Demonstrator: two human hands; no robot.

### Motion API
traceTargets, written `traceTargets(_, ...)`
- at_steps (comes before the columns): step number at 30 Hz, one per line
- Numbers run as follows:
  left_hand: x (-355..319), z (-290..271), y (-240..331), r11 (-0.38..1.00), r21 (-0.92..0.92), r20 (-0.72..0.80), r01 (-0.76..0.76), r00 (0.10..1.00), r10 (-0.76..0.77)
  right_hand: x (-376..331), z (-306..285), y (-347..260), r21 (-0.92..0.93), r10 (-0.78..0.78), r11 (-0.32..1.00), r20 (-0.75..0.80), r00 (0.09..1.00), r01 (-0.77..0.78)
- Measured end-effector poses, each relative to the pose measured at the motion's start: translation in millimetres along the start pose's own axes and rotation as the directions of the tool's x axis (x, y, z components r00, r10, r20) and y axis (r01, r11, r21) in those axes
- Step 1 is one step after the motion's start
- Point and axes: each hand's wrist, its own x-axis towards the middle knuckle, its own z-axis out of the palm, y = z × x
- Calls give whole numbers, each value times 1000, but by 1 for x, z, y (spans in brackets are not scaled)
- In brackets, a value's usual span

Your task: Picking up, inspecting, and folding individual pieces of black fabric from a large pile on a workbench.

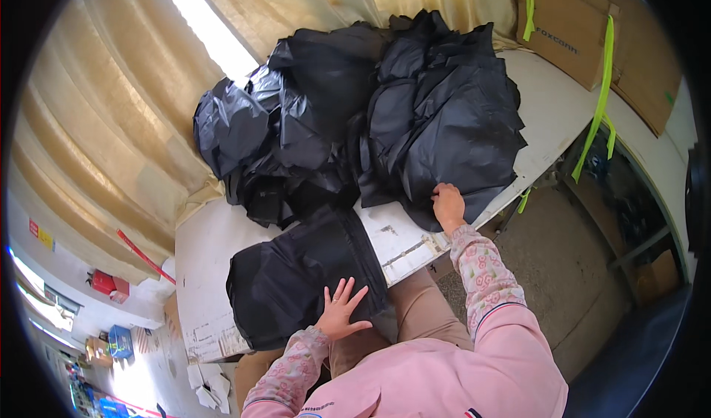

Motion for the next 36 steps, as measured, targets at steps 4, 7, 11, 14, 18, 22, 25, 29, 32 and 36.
traceTargets(4, 21, -25, -8, 889, -457, -202, -41, 978, -58, -20, -23, -17, 373, -192, 906, -57, 980, 199)
traceTargets(7, 65, -39, 6, 327, -944, -127, -33, 954, -271, -57, -51, -18, 698, -361, 694, 126, 924, 176)
traceTargets(11, 123, -37, 18, 55, -984, 134, 169, 910, -392, -117, -61, -13, 863, -571, 503, 379, 728, -55)
traceTargets(14, 143, -9, 27, 18, -995, 86, 98, 940, -331, -139, -64, -4, 819, -582, 441, 572, 578, -366)
traceTargets(18, 126, 8, 71, 325, -942, -159, -80, 961, -225, -134, -56, 17, 608, 135, 364, 715, 686, -706)
traceTargets(22, 94, 3, 116, 644, -732, -258, -222, 965, 40, -104, -72, 1, 560, 165, 18, 816, 555, -828)
traceTargets(25, 79, 13, 127, 668, -706, -213, -234, 970, 114, -99, -63, -20, 739, 68, -41, 673, 736, -672)
traceTargets(29, 67, 4, 114, 519, -841, -38, -153, 973, 226, -91, -64, -28, 846, -59, 262, 494, 868, -464)
traceTargets(32, 72, -37, 71, 459, -830, -406, -317, 908, -106, -84, -109, -52, 906, -305, 417, 209, 929, -67)
traceTargets(36, 84, -119, 19, 831, -471, -633, -298, 770, -83, -75, -171, -84, 813, -695, 481, 127, 707, 327)
